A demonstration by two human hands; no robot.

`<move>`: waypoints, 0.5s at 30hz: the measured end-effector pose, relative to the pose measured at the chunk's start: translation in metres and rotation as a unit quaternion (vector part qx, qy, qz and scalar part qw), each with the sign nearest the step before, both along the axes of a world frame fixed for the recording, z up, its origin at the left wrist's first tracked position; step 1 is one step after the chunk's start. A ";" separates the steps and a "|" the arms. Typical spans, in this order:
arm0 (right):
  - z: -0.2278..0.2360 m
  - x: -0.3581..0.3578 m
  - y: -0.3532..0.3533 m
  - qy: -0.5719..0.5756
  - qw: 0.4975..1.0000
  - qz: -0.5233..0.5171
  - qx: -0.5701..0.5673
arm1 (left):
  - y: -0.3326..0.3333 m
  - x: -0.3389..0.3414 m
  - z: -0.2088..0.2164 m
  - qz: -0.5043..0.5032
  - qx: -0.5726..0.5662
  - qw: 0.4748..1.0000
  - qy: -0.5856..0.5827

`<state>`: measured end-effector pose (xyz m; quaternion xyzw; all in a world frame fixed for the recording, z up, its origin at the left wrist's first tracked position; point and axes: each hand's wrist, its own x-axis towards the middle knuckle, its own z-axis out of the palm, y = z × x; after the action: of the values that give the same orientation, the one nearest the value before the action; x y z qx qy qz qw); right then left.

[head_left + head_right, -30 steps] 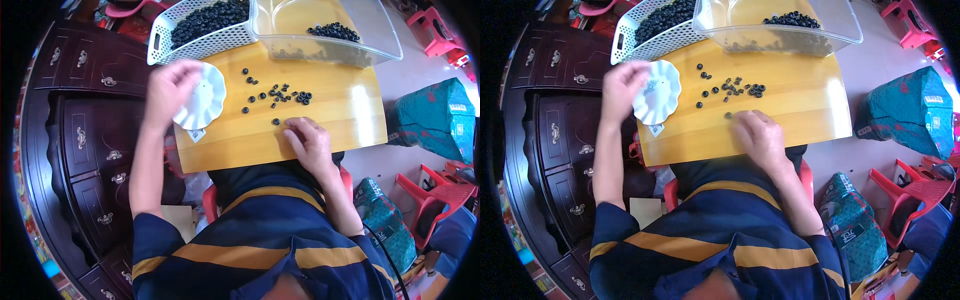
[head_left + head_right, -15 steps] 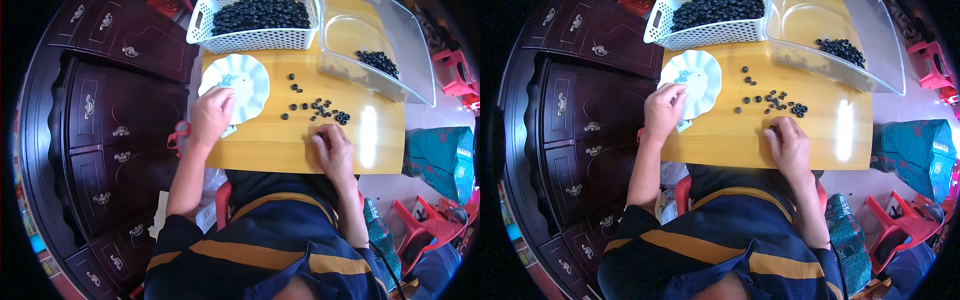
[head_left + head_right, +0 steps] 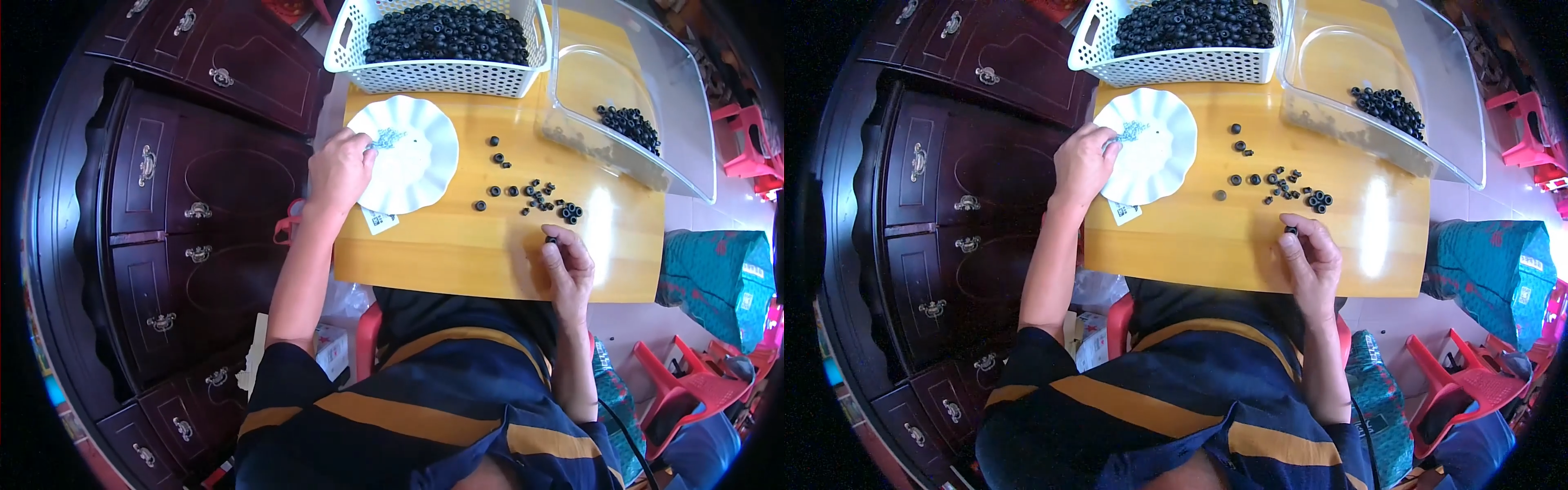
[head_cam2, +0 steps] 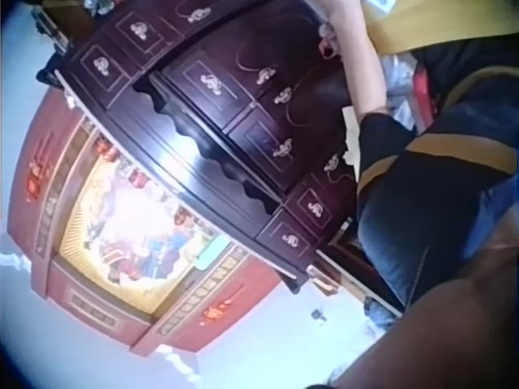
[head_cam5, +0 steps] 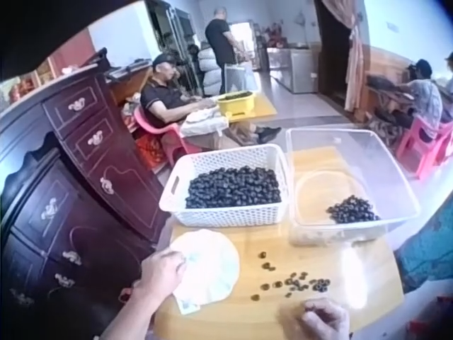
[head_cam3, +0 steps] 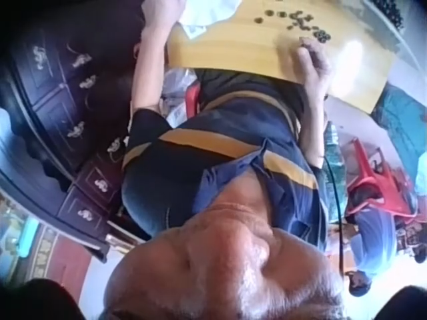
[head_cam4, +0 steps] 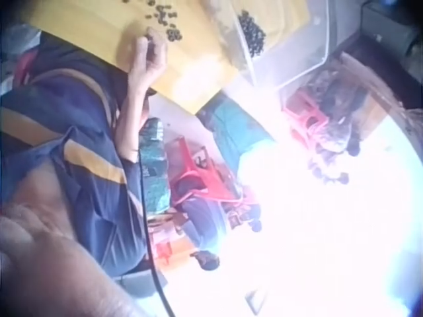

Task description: Sorting and inspecting small black plastic components by hand into different containers.

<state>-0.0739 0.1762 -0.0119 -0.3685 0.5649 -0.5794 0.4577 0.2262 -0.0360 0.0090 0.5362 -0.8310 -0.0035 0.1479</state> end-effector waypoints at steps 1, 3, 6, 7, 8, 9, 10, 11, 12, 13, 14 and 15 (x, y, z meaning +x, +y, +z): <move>-0.001 0.001 -0.001 0.009 1.000 -0.008 -0.011 | -0.002 -0.001 -0.001 0.001 0.002 1.000 0.000; -0.005 -0.001 -0.001 0.001 1.000 -0.006 -0.003 | -0.004 -0.005 -0.005 -0.003 0.014 1.000 -0.014; 0.001 0.002 -0.001 -0.033 0.999 0.000 -0.020 | -0.005 0.000 0.001 -0.006 -0.007 1.000 -0.014; -0.001 0.000 -0.002 -0.065 0.998 -0.003 -0.026 | -0.006 -0.002 0.000 -0.005 -0.006 1.000 -0.015; -0.004 -0.002 -0.004 -0.065 0.998 -0.001 -0.027 | -0.006 -0.003 0.000 -0.006 0.001 1.000 -0.017; -0.006 -0.005 -0.004 -0.060 0.998 -0.004 -0.030 | -0.006 -0.004 0.001 -0.006 0.006 1.000 -0.019; -0.008 -0.005 -0.004 -0.056 0.998 -0.006 -0.034 | -0.004 -0.004 -0.001 -0.005 0.004 1.000 -0.020; -0.009 -0.005 -0.005 -0.057 0.998 -0.005 -0.037 | -0.003 -0.004 -0.003 -0.015 0.005 1.000 -0.007; -0.009 -0.005 -0.006 -0.063 0.997 -0.008 -0.036 | -0.002 -0.004 -0.004 -0.024 0.005 1.000 0.006; -0.010 -0.005 -0.004 -0.068 0.997 -0.011 -0.033 | 0.000 -0.004 -0.005 -0.023 0.003 1.000 0.006; -0.010 -0.004 -0.004 -0.068 0.997 -0.009 -0.037 | 0.002 -0.004 -0.004 -0.035 0.007 0.999 0.020; -0.009 -0.003 -0.005 -0.072 0.997 -0.014 -0.036 | 0.003 -0.005 -0.002 -0.048 0.010 0.998 0.035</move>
<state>-0.0772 0.1717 -0.0208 -0.3341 0.5142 -0.6312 0.4750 0.2214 -0.0327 0.0066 0.4970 -0.8498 -0.0378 0.1713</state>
